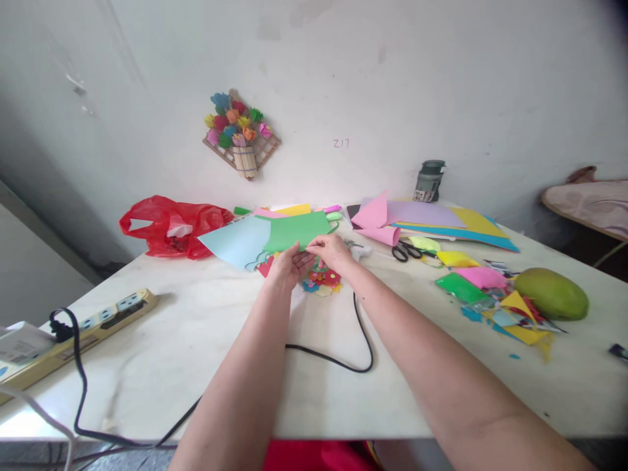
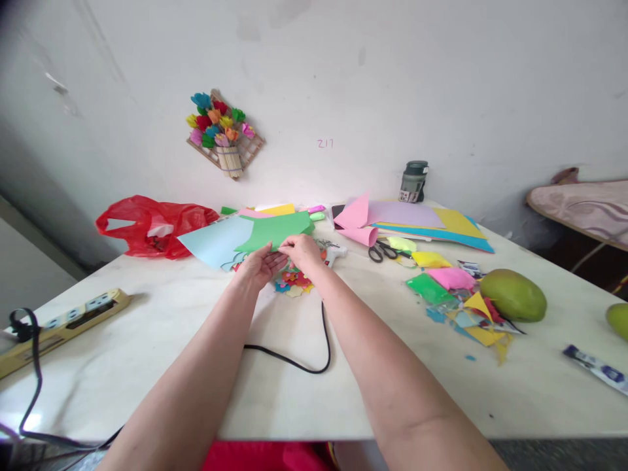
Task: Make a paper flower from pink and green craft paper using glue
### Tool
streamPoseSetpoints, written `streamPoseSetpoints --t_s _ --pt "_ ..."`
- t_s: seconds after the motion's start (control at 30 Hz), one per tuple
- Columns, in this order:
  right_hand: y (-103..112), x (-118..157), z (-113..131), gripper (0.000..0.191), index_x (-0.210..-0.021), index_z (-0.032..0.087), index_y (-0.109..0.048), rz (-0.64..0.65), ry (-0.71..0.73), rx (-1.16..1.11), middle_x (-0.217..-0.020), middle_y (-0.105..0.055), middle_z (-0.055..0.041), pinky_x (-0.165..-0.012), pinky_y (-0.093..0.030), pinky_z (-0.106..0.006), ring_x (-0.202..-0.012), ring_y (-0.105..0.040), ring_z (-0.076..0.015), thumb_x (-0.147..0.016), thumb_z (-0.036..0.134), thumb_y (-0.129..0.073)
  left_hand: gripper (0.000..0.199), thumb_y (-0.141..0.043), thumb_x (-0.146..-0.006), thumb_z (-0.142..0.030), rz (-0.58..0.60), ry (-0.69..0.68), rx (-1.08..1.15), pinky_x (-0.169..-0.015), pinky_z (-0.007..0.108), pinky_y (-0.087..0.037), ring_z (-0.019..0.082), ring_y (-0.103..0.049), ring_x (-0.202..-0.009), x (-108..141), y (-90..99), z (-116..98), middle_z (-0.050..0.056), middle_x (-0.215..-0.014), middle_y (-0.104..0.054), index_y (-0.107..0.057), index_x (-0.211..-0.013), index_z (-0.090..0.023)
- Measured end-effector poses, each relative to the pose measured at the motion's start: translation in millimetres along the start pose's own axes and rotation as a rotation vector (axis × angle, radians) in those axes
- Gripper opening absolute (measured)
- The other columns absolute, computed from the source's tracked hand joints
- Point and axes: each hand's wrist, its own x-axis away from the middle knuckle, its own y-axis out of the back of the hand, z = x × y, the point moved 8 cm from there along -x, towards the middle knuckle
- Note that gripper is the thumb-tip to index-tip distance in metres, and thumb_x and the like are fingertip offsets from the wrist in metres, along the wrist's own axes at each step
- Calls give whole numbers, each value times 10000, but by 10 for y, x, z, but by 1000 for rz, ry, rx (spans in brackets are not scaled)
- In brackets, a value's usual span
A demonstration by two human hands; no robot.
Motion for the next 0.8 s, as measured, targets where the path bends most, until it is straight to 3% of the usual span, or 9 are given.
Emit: streamPoseSetpoints --t_s 0.33,0.53,0.7,0.8 --pt "-38 -38 -98 189 -713 152 -632 10 -121 -92 -547 -624 7 -399 -403 -177 -371 -518 -74 -675 335 -658 130 -569 -785 -213 -1 -87 -45 -573 289 -533 170 -628 -529 -62 52 -7 104 -613 -637 -543 -729 -99" --pt "7 -18 -79 112 -666 147 -621 -40 -145 -181 -454 -552 38 -366 -375 -160 -347 -465 -58 -647 246 -670 163 -632 -741 -239 12 -111 -16 -594 288 -540 163 -629 -542 -39 20 -20 99 -620 -638 -550 -710 -101" --pt "71 3 -127 89 -652 147 -623 -82 -208 -190 -363 -469 58 -329 -319 -150 -336 -446 -65 -640 225 -662 61 -641 -698 -79 108 -105 -39 -643 286 -543 164 -644 -610 2 -55 -15 103 -678 -655 -584 -679 -82" --pt "84 8 -107 96 -654 145 -625 -88 -205 -196 -369 -470 59 -325 -309 -153 -336 -440 -64 -638 231 -664 118 -614 -705 -43 99 -120 -60 -640 293 -543 171 -648 -623 5 -44 -25 103 -664 -652 -557 -611 -86"
